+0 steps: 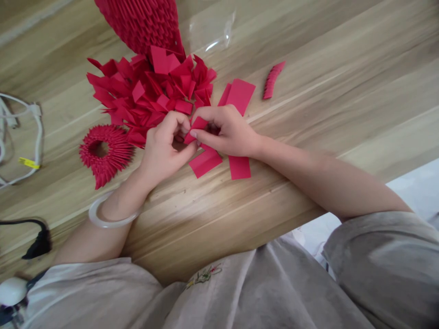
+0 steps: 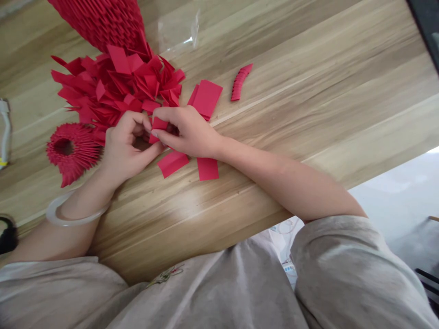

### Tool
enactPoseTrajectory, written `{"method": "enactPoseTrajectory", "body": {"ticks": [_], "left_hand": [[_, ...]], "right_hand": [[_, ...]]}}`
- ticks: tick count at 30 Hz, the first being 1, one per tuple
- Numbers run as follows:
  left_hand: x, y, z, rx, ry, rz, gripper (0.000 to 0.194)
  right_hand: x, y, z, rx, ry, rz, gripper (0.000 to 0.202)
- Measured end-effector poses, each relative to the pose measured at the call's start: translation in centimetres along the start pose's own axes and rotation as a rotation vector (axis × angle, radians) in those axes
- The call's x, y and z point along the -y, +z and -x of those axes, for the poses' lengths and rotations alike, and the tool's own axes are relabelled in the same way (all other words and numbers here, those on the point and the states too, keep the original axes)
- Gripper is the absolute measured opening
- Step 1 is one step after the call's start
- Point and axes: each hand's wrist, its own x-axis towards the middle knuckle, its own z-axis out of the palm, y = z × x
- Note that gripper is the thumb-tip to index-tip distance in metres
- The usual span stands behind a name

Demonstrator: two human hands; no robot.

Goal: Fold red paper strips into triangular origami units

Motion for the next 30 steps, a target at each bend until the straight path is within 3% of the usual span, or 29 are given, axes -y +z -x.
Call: {"method": "enactPoseTrajectory", "body": {"ticks": [30], "left_hand": [[-0.2,0.24,-0.04,-0.022,0.034,-0.03,0.026]], "right_hand": [[-0.01,-0.08,0.06,-0.008,0.001,-0.02,0.016]]}}
